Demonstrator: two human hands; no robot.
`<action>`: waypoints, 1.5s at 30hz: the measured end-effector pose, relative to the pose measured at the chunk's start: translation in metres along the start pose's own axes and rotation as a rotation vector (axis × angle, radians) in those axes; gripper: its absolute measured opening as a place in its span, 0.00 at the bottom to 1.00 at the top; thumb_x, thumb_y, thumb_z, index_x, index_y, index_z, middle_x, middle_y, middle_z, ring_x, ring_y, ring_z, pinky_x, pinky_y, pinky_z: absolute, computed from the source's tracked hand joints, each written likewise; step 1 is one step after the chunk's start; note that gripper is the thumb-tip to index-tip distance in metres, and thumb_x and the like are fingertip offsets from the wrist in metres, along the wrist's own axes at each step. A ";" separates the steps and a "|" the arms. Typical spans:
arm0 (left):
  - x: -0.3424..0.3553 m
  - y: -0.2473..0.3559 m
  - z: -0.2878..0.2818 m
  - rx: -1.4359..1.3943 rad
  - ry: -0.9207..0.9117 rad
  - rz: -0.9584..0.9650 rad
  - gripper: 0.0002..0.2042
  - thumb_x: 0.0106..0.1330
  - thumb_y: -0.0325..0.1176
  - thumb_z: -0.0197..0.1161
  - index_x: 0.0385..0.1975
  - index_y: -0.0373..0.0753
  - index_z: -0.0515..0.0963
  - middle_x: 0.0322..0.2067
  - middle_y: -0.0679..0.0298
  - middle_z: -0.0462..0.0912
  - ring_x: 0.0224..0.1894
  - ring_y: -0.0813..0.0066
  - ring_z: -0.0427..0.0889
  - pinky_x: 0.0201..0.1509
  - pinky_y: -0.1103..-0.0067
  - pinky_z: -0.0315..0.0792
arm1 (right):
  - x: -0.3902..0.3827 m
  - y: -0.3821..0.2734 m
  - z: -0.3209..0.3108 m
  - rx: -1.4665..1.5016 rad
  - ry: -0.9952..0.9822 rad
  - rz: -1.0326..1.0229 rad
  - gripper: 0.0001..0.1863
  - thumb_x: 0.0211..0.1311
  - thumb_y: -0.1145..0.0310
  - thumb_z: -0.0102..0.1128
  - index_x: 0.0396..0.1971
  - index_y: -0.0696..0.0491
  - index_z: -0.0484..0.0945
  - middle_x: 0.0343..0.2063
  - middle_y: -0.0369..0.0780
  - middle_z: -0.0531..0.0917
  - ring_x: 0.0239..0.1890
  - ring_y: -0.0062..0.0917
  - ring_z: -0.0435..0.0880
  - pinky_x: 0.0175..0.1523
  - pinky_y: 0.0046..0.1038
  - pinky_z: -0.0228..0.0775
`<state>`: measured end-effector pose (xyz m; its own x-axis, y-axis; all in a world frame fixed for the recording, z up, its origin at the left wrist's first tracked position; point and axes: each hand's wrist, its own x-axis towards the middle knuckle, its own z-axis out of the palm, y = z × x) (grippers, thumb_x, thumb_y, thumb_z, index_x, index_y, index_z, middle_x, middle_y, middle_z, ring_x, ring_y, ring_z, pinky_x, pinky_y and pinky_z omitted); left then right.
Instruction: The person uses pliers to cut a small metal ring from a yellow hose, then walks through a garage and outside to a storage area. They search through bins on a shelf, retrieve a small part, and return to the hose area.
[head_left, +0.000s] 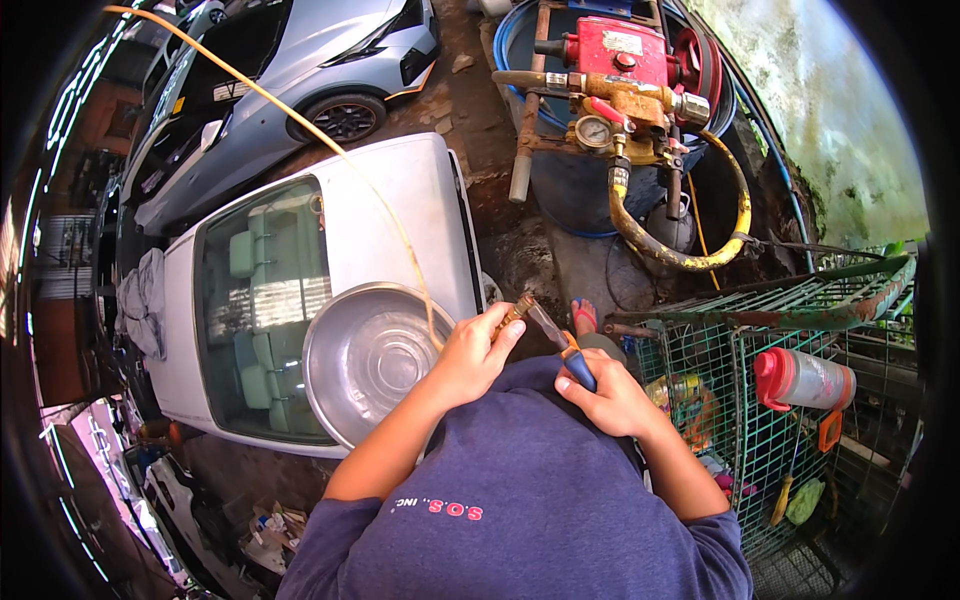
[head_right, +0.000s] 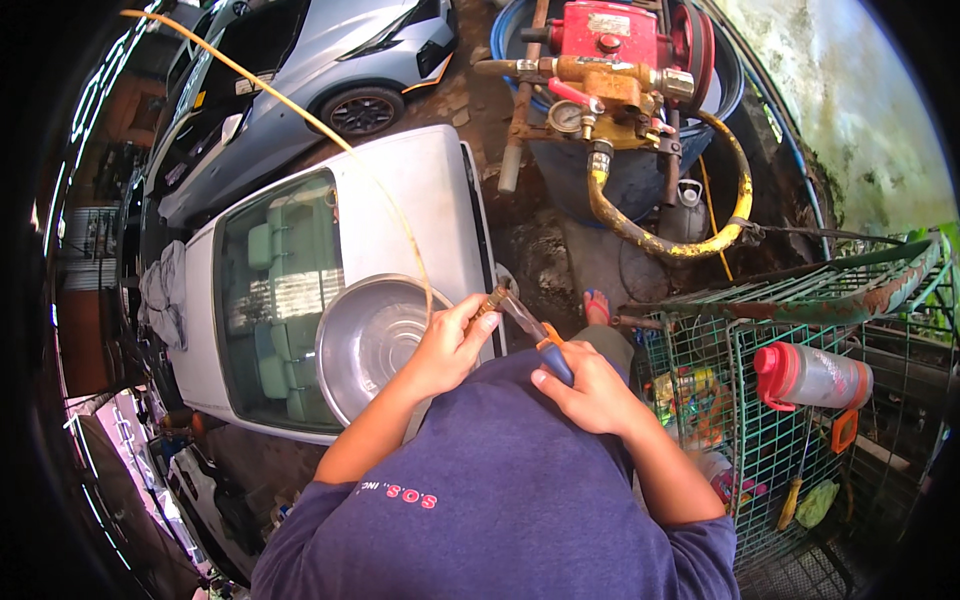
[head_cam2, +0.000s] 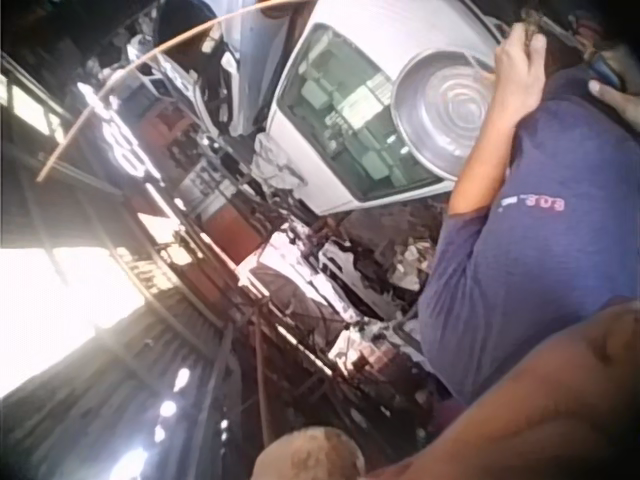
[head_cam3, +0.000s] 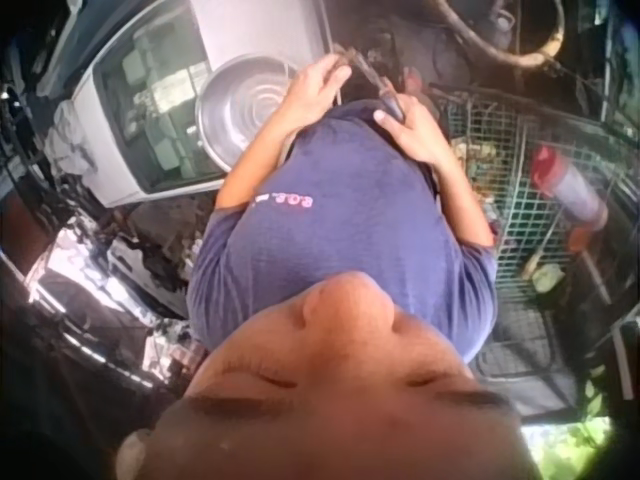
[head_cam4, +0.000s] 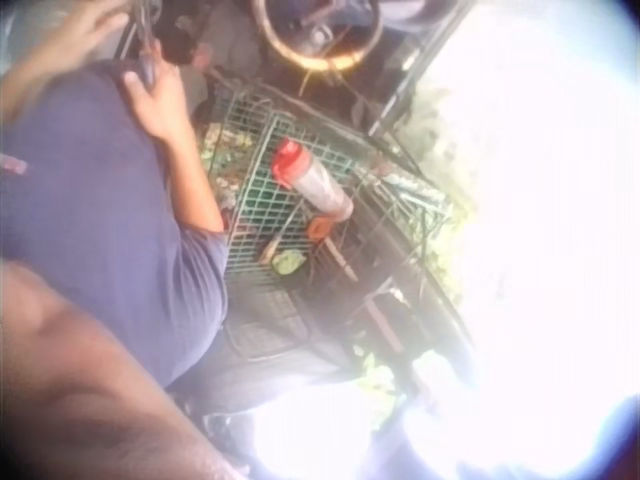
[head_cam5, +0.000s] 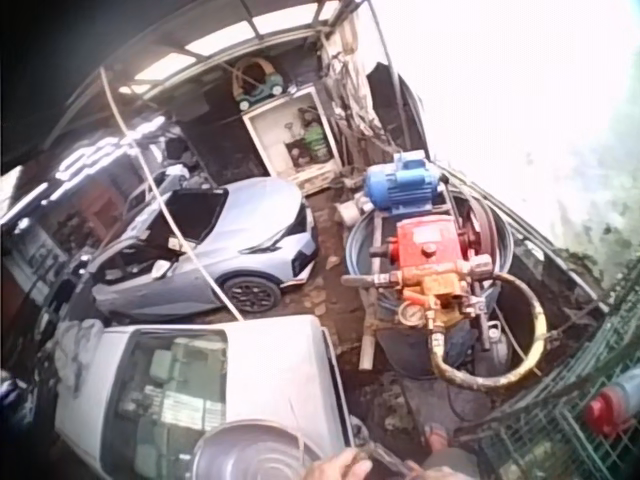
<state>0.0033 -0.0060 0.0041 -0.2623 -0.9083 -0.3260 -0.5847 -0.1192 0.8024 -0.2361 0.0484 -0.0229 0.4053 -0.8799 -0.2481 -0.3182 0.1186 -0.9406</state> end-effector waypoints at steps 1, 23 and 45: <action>-0.001 -0.004 0.003 -0.043 0.033 0.047 0.14 0.74 0.35 0.62 0.50 0.29 0.78 0.29 0.52 0.82 0.28 0.61 0.82 0.37 0.69 0.76 | -0.002 0.002 0.001 0.000 0.012 -0.028 0.15 0.67 0.62 0.64 0.34 0.61 0.78 0.37 0.49 0.83 0.46 0.41 0.81 0.56 0.39 0.70; -0.008 0.014 0.012 0.765 0.290 0.296 0.15 0.71 0.35 0.63 0.52 0.36 0.76 0.31 0.59 0.81 0.27 0.55 0.85 0.28 0.63 0.78 | 0.000 -0.024 -0.005 0.614 -0.192 0.407 0.21 0.72 0.57 0.61 0.46 0.62 0.85 0.44 0.39 0.86 0.52 0.23 0.79 0.62 0.26 0.65; -0.022 0.014 0.027 0.508 0.141 0.046 0.09 0.67 0.31 0.63 0.41 0.32 0.76 0.33 0.48 0.84 0.33 0.45 0.84 0.36 0.56 0.77 | -0.001 0.009 0.027 0.043 0.020 0.145 0.38 0.48 0.72 0.62 0.64 0.62 0.68 0.54 0.54 0.80 0.59 0.47 0.80 0.67 0.37 0.69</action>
<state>-0.0203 0.0233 0.0090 -0.2113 -0.9572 -0.1976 -0.8827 0.1001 0.4592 -0.2166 0.0625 -0.0371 0.3404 -0.8611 -0.3778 -0.3350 0.2644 -0.9044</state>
